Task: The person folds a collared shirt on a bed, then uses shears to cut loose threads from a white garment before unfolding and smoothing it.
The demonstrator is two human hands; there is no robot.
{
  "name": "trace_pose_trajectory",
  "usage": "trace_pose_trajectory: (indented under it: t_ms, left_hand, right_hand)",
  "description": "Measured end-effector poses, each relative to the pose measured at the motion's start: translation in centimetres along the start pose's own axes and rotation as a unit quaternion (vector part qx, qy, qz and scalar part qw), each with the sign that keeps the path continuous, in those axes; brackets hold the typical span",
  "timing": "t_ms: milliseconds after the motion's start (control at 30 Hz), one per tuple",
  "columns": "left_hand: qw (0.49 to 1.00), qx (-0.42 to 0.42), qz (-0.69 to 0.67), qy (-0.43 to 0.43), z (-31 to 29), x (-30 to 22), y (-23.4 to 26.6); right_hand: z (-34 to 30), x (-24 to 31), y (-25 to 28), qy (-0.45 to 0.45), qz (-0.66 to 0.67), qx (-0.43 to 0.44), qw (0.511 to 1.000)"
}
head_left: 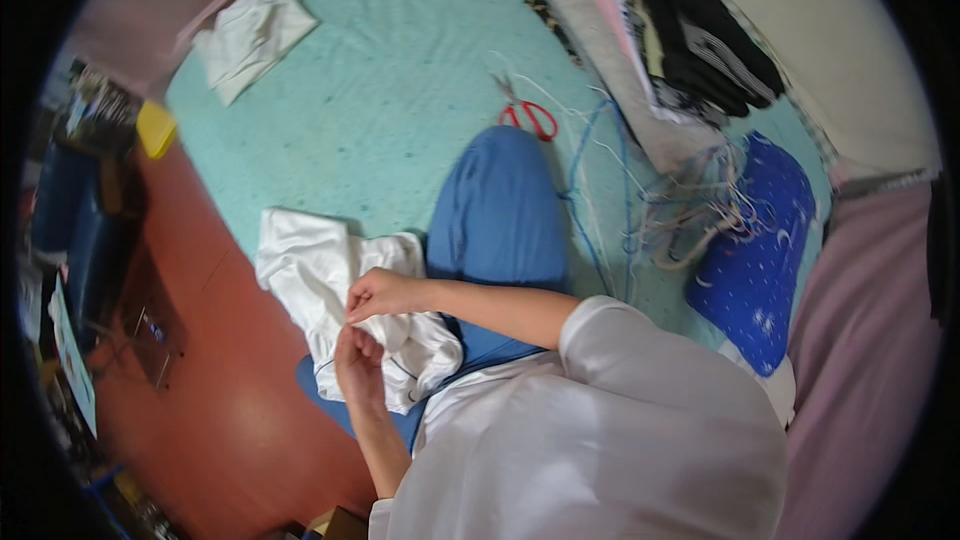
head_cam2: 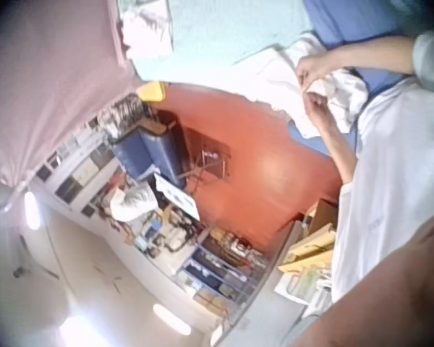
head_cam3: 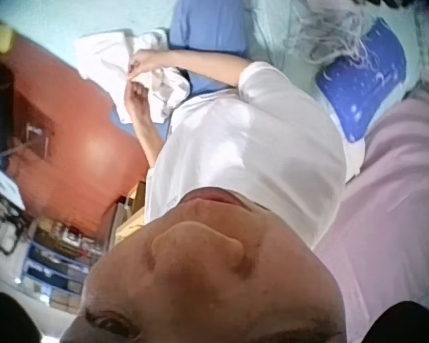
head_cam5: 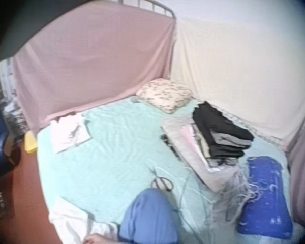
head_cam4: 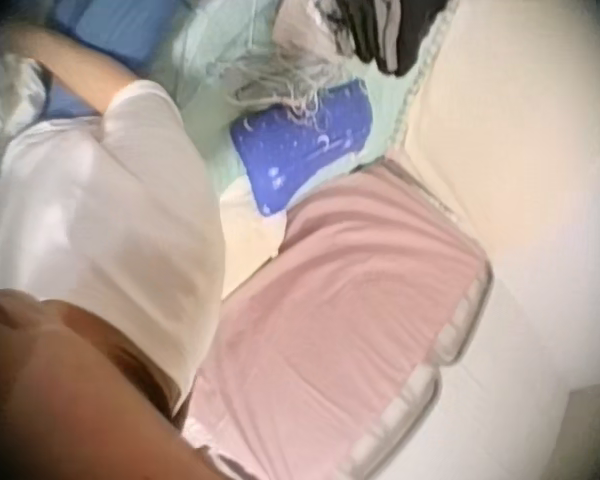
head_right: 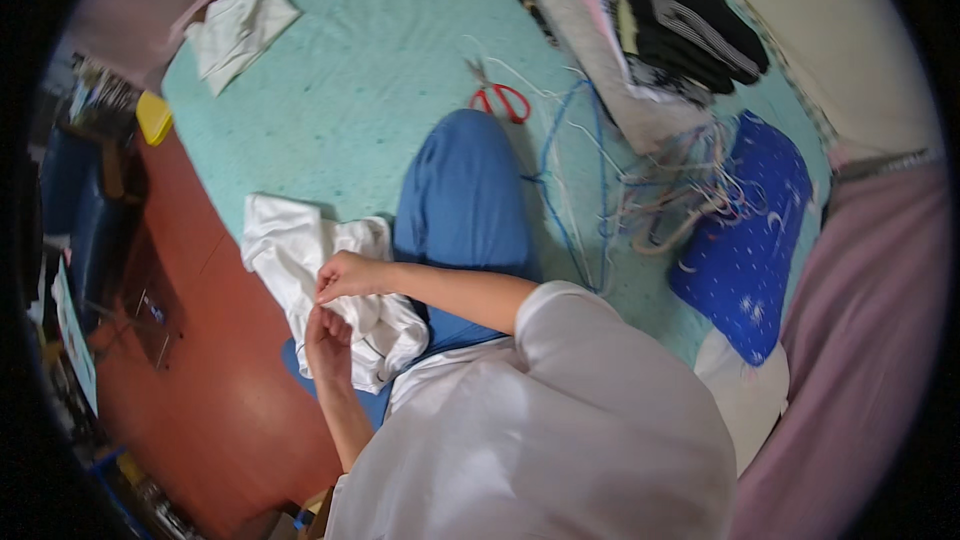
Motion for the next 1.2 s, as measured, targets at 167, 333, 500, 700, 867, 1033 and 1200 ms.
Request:
trace_pose_trajectory:
  t_ms: [167,333,500,700,867,1033,1200]
  left_hand:
    - [0.999,-0.027,-0.02,-0.032,-0.3,-1.6,1.1]
    - [0.954,-0.133,0.186,-0.194,-2.5,-11.0,9.2]
    - [0.829,-0.432,0.249,-0.252,-7.4,-17.0,15.7]
    - [0.911,-0.342,0.224,-0.052,-6.6,-7.4,24.9]
    - [0.837,-0.245,0.48,-0.087,-4.3,1.9,21.7]
    - [0.87,-0.224,0.437,-0.049,-2.4,0.9,16.7]
    - [0.854,-0.16,0.492,-0.051,-2.2,0.6,14.2]
  right_hand:
    - [-1.0,0.2,0.1,-0.004,0.055,0.009,0.998]
    - [-0.7,0.5,0.9,0.047,0.003,-0.019,0.999]
    - [-1.9,0.8,2.0,0.094,-0.23,-0.148,0.957]
    - [-3.0,-0.1,0.4,-0.009,-0.639,-0.246,0.729]
    - [-0.6,0.2,0.9,-0.045,-0.667,-0.261,0.697]
    - [-0.1,-0.8,3.0,-0.016,-0.542,-0.222,0.81]
    - [-1.2,3.7,7.1,0.125,-0.252,-0.309,0.908]
Point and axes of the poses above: each hand's wrist, its own z-axis towards the middle knuckle, its own y-axis out of the back of the hand, x = y × z, the point moved 5 cm from there along z, towards the middle knuckle, and after that the axes turned 10 degrees about x, right-handed, at the moved point
